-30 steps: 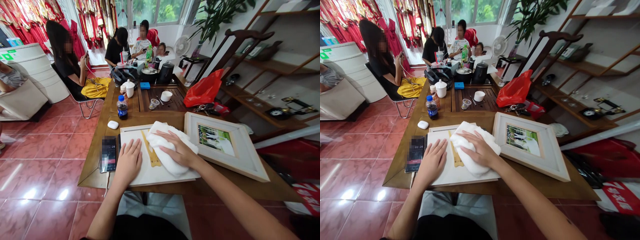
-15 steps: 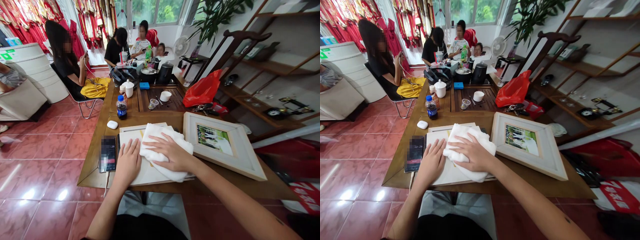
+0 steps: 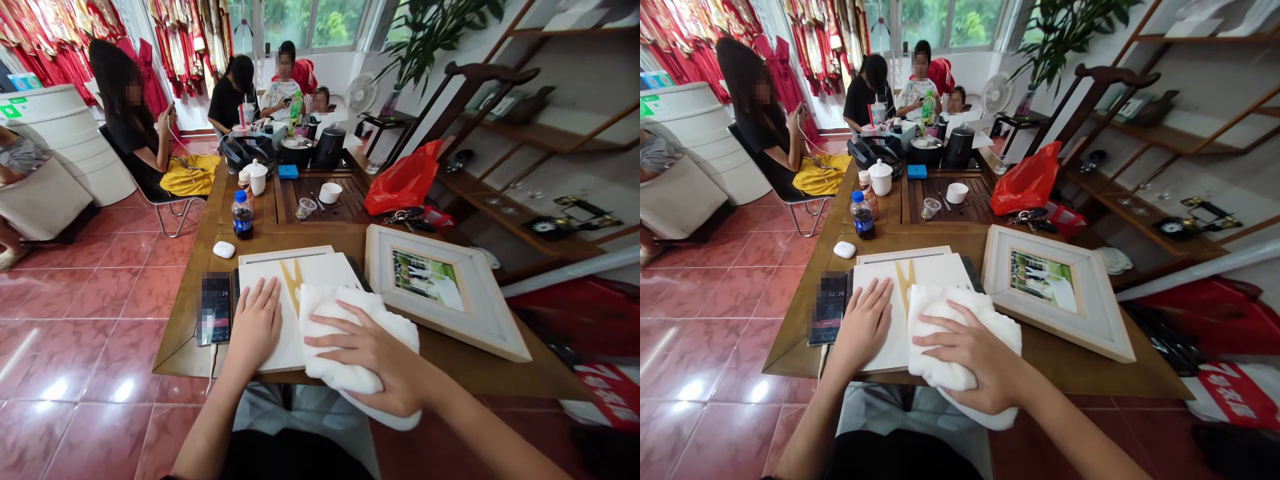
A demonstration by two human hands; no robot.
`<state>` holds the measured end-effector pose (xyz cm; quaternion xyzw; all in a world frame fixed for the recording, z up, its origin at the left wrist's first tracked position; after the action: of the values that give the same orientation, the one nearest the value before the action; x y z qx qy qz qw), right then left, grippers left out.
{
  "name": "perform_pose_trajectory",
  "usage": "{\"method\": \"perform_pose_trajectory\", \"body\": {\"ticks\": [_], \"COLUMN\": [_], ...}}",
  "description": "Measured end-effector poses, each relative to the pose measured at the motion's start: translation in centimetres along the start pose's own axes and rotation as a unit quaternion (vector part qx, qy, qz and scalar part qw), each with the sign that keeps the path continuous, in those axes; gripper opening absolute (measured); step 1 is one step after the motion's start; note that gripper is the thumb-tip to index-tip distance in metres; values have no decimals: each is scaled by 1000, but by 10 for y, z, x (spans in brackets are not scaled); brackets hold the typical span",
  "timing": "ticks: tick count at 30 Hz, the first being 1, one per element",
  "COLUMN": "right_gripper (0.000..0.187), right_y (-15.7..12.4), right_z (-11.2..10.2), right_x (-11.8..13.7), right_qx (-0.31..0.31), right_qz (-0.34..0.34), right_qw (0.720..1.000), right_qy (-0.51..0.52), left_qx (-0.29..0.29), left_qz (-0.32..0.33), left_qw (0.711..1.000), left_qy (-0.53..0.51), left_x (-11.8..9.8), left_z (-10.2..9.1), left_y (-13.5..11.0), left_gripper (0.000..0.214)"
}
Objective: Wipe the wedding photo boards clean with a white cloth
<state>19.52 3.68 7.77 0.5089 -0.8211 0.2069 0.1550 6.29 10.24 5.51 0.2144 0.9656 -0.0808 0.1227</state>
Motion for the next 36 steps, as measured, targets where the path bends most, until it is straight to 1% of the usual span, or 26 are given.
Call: {"method": "perform_pose_trajectory", "body": {"ticks": [4, 8, 11, 13, 15, 17, 21, 25, 27, 29, 34, 36], "right_gripper": [54, 56, 51, 48, 47, 48, 49, 50, 51, 51, 51, 51], "right_y": [-10, -14, -20, -26, -31, -29, -8, 12, 18, 22, 20, 18], "right_z": [-7, -10, -13, -18, -25, -31, -46, -60, -62, -62, -51, -47], "right_x": [-18, -27, -38, -54, -70, -83, -101, -113, -116, -112, -90, -82], "right_qx": [-50, -58, -71, -104, -142, -159, -166, -185, -183, -177, -145, -134], "right_qz": [16, 3, 5, 45, 101, 151, 215, 249, 251, 240, 200, 194], "right_qw": [998, 996, 995, 991, 983, 975, 962, 951, 950, 954, 968, 970], "right_qy": [35, 61, 72, 70, 59, 45, 19, -3, -14, -26, -52, -59], "left_qx": [9, 4, -4, -5, -3, -1, 2, -2, -3, -1, 9, 14], "left_qz": [2, 1, 6, 8, 8, 7, 6, 10, 5, -4, -26, -50], "left_qw": [1000, 1000, 1000, 1000, 1000, 1000, 1000, 1000, 1000, 1000, 999, 998], "left_qy": [1, 4, 3, 1, -1, -3, -5, -2, -3, -7, -23, -29], "left_x": [0, 0, 0, -1, 0, 0, 0, -1, -1, 0, 0, 3], "left_z": [1, 0, 1, 1, 2, 2, 1, 0, -1, -1, -2, -3], "left_y": [1, 1, 0, 0, 0, 0, 0, 0, 0, 0, -1, -2], "left_gripper": [48, 48, 48, 48, 48, 48, 48, 48, 48, 48, 48, 47]}}
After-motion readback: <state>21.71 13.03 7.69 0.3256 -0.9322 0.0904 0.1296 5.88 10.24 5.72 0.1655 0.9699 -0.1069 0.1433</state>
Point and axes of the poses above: each hand's wrist, its own y-axis towards the middle knuckle, its own z-axis out of the palm, x = y × z, the point moved 10 cm from there along y, towards the middle knuckle, and after that the axes turned 15 degrees about x, right-handed, at the moved point
